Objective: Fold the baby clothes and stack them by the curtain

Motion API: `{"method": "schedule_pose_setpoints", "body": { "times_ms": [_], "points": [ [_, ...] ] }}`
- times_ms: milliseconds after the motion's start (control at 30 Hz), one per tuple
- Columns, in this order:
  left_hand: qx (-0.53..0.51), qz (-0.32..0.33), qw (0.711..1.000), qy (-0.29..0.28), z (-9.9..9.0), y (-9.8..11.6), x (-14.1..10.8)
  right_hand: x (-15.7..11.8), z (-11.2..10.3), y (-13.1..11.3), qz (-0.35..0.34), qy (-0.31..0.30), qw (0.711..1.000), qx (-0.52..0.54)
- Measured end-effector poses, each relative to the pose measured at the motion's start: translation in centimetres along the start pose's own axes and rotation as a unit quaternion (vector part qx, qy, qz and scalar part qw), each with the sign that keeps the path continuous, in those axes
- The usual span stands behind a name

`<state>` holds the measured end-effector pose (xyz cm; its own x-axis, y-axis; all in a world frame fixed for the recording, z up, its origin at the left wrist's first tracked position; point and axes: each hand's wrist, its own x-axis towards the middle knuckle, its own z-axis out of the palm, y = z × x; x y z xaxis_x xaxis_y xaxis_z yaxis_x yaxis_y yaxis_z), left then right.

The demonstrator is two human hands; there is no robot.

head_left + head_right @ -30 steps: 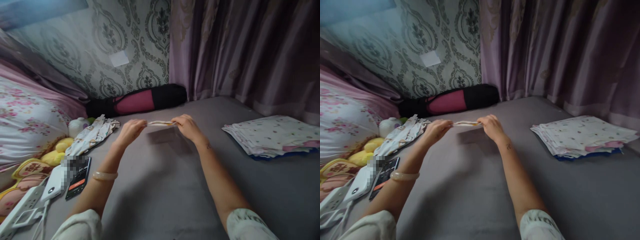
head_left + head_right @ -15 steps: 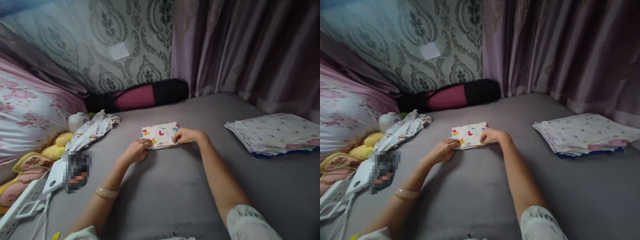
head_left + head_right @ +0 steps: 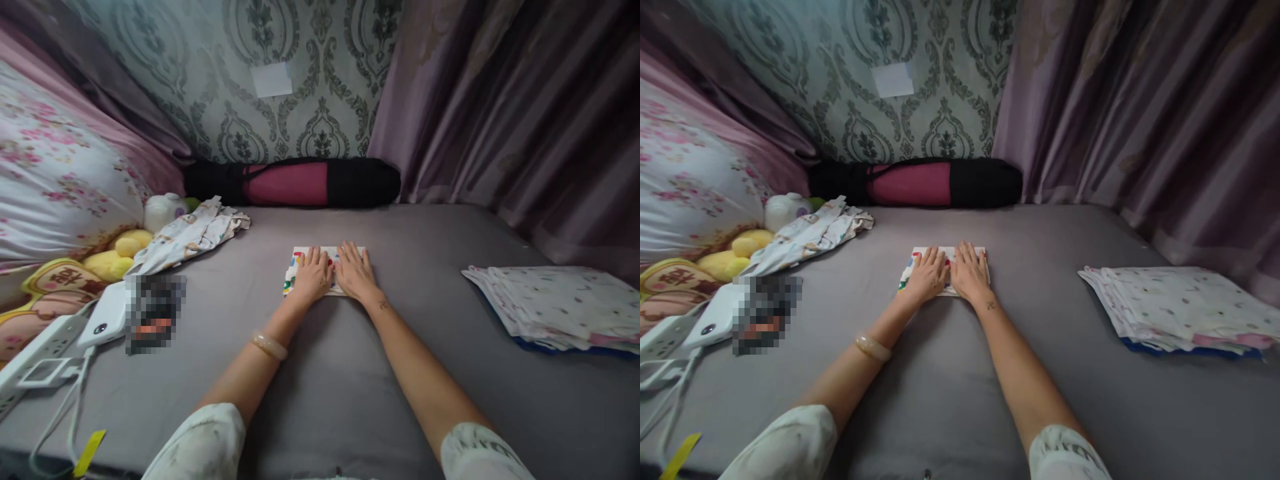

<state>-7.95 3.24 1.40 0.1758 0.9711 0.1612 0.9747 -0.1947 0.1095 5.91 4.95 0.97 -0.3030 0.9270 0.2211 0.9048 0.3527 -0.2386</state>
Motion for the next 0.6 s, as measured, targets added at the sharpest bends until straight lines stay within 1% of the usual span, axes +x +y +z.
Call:
{"method": "schedule_pose_setpoints", "body": {
  "times_ms": [100, 200, 333, 433, 500, 600],
  "points": [
    [0.002, -0.002, 1.0, -0.001, 1.7, -0.1, 0.0, -0.2, 0.6, -0.1, 0.005, -0.048, 0.999, -0.024],
    [0.002, -0.006, 1.0, -0.002, 2.6, -0.4, -0.1, -0.1, 1.0, 0.1, 0.011, -0.077, 0.996, -0.033],
    [-0.002, -0.006, 1.0, -0.014, 2.6, -0.6, 0.0, 0.3, 1.0, 0.2, 0.013, -0.096, 0.995, -0.036],
    [-0.011, -0.002, 1.0, -0.014, 2.2, -0.6, 0.2, 0.6, 0.5, -0.1, 0.02, -0.118, 0.992, -0.036],
    [-0.02, -0.005, 1.0, -0.004, 2.0, -0.7, 0.3, 1.1, 0.1, -0.6, 0.024, -0.119, 0.992, -0.037],
    [-0.021, -0.037, 0.999, 0.026, 1.8, -1.2, 0.4, 1.9, 0.0, -1.8, 0.002, -0.07, 0.997, -0.038]
  ]
}}
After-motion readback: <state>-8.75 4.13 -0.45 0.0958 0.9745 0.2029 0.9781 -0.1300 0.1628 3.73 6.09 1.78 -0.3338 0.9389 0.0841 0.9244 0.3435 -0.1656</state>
